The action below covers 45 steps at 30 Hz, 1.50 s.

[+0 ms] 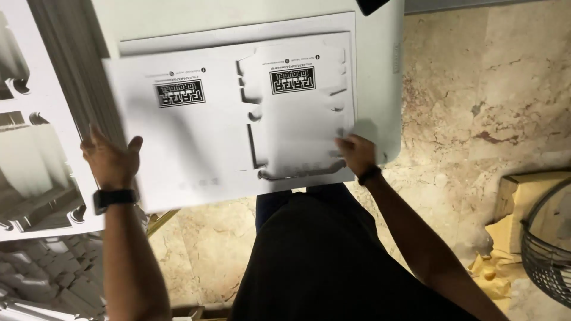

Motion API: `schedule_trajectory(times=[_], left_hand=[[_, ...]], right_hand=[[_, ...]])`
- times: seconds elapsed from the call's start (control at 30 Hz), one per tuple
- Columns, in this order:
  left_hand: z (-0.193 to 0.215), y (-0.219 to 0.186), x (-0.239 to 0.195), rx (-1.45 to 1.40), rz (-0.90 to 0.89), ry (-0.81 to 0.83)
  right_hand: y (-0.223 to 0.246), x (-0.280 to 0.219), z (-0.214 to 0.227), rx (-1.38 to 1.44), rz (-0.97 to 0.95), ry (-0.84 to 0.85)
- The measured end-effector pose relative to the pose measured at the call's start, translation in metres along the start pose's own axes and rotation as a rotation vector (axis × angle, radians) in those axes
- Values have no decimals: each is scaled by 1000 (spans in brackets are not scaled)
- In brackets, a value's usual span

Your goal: Removing the outer waste cardboard frames from die-cut sheets and stacking the finished products.

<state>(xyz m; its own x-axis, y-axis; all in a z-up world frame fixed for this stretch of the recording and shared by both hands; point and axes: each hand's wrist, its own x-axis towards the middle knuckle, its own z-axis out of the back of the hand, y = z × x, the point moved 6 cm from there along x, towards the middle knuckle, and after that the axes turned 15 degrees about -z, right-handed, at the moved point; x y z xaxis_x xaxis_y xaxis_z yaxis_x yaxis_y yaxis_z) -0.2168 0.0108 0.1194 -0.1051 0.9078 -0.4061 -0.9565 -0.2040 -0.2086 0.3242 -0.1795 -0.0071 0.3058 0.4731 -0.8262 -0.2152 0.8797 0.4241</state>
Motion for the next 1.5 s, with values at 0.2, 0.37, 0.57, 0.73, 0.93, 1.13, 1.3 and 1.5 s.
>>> schedule_trajectory(times=[0.2, 0.37, 0.57, 0.73, 0.93, 1.13, 1.3, 1.5], left_hand=[[-67, -171, -69, -370, -384, -276], [-253, -275, -156, -36, -1022, 227], [-275, -319, -203, 170, -1214, 157], [-212, -327, -213, 96, -1210, -59], [-161, -306, -191, -203, -719, -9], [-54, -287, -177, -585, -808, 135], [-31, -280, -180, -689, -778, 109], [-69, -286, -194, -634, -869, 119]], right_hand=[[-75, -22, 23, -73, -85, -365], [-78, -24, 11, -15, -215, -242], [-58, -44, 22, 21, -179, -191], [-37, -65, 10, 545, 21, 88], [-89, -17, -15, 994, -237, 129], [-108, -9, -44, 952, -525, 101], [-97, -18, -48, 1121, -598, 122], [-39, -53, -40, 1171, -601, 329]])
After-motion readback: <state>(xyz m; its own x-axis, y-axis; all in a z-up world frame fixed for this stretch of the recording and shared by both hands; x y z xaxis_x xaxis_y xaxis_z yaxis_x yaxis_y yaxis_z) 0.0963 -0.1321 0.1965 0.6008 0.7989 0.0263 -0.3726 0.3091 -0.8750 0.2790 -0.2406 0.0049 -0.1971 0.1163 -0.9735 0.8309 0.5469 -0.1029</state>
